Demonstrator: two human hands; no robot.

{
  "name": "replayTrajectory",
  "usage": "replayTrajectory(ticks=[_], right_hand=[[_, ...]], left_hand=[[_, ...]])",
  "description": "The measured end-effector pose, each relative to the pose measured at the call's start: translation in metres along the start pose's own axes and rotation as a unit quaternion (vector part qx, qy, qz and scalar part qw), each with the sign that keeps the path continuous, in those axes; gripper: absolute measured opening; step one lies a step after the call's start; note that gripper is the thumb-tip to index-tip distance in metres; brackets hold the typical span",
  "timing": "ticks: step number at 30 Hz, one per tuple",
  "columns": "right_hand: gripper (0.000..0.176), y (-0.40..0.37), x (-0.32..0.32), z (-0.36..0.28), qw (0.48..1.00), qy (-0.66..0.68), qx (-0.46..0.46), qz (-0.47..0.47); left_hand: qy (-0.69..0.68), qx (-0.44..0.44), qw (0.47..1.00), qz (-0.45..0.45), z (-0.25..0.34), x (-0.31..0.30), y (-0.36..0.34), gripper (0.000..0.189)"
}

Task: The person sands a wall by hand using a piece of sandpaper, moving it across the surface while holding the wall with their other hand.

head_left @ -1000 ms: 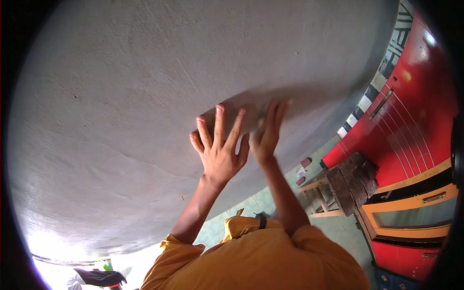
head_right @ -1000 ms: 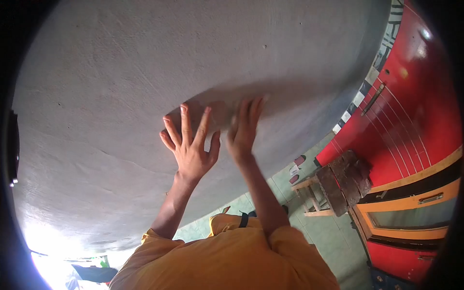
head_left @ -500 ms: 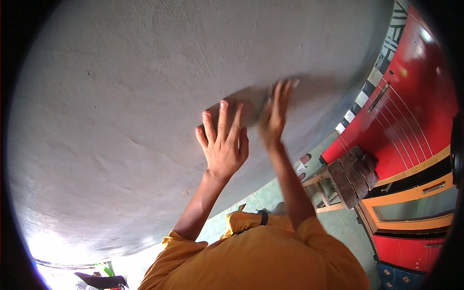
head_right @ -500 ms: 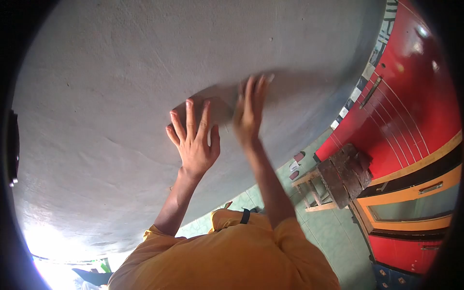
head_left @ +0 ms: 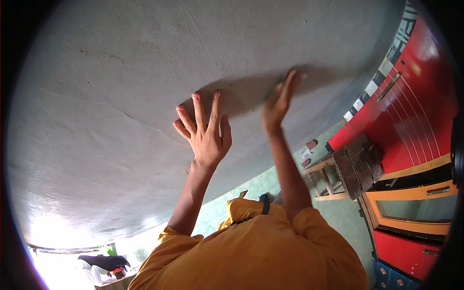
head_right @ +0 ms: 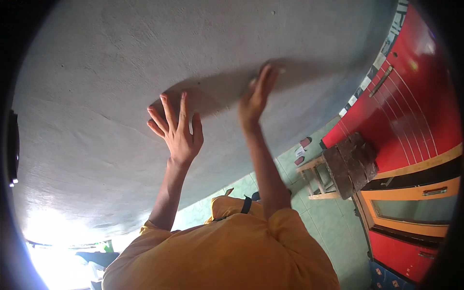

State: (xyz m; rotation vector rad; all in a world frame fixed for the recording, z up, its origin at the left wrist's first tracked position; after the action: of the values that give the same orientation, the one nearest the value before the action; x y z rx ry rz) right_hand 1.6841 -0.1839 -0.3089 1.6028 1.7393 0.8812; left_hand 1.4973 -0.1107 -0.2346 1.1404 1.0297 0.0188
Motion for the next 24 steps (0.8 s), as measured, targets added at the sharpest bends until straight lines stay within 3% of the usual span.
replayTrajectory(ticks=[2,4,7,8,11,12,13,14,16,18,19,21,24], right_hand=[[0.051,-0.073,0.040,-0.012,0.996,-0.009,0.041,-0.075],[0.050,-0.123,0.055,-0.046,0.992,0.022,-0.011,-0.128],[0.054,-0.077,0.037,-0.013,0.993,-0.008,0.036,-0.116],[0.056,-0.040,0.018,-0.005,0.999,0.007,0.032,-0.042],[0.057,-0.026,0.013,-0.014,0.998,0.028,0.056,-0.018],[0.057,-0.054,0.026,-0.028,0.998,0.046,0.048,-0.018],[0.056,-0.109,0.072,-0.027,0.984,-0.049,0.063,-0.161],[0.055,-0.127,0.066,-0.055,0.991,0.005,0.016,-0.132],[0.054,-0.126,0.068,-0.046,0.986,0.080,0.063,-0.135],[0.056,-0.069,0.034,-0.023,0.995,-0.005,0.034,-0.095],[0.053,-0.032,0.010,-0.016,0.999,0.042,0.020,0.006],[0.053,-0.012,0.003,0.002,0.998,0.022,0.056,0.022],[0.055,-0.088,0.038,-0.023,0.992,0.040,0.091,-0.075]], left_hand=[[-0.009,-0.001,1.000,0.021,0.002,0.002,0.000,0.058],[-0.032,-0.005,0.998,0.048,0.000,-0.001,0.000,0.059],[-0.013,-0.002,0.999,0.041,-0.001,0.001,-0.001,0.059],[-0.010,-0.007,0.999,0.034,-0.001,0.002,-0.002,0.059],[-0.002,-0.011,1.000,0.023,-0.002,0.000,-0.001,0.059],[-0.005,-0.010,0.999,0.031,-0.003,0.002,-0.001,0.059],[-0.009,-0.011,0.999,0.037,-0.003,0.003,-0.001,0.059],[-0.014,-0.013,0.999,0.032,-0.003,0.003,-0.003,0.059],[-0.024,-0.014,0.999,0.026,-0.006,0.003,-0.003,0.059],[-0.010,-0.002,0.999,0.031,-0.006,0.003,-0.001,0.060],[-0.005,0.001,0.999,0.032,-0.005,0.004,-0.004,0.060],[-0.017,-0.016,1.000,0.017,-0.002,0.003,-0.003,0.060],[-0.055,0.005,0.998,0.038,0.012,0.005,0.002,0.061]])
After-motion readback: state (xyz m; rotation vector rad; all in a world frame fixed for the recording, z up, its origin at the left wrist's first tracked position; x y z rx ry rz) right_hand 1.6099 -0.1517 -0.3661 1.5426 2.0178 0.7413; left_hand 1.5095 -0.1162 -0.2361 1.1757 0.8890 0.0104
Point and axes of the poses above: each hand's wrist, its own y-axis towards the middle knuckle, its own x-axis out of the palm, z = x × y, the point moved 10 cm from there along y, towards the middle knuckle, and after that the axes turned 11 degrees about -x, right-handed, at the moved point
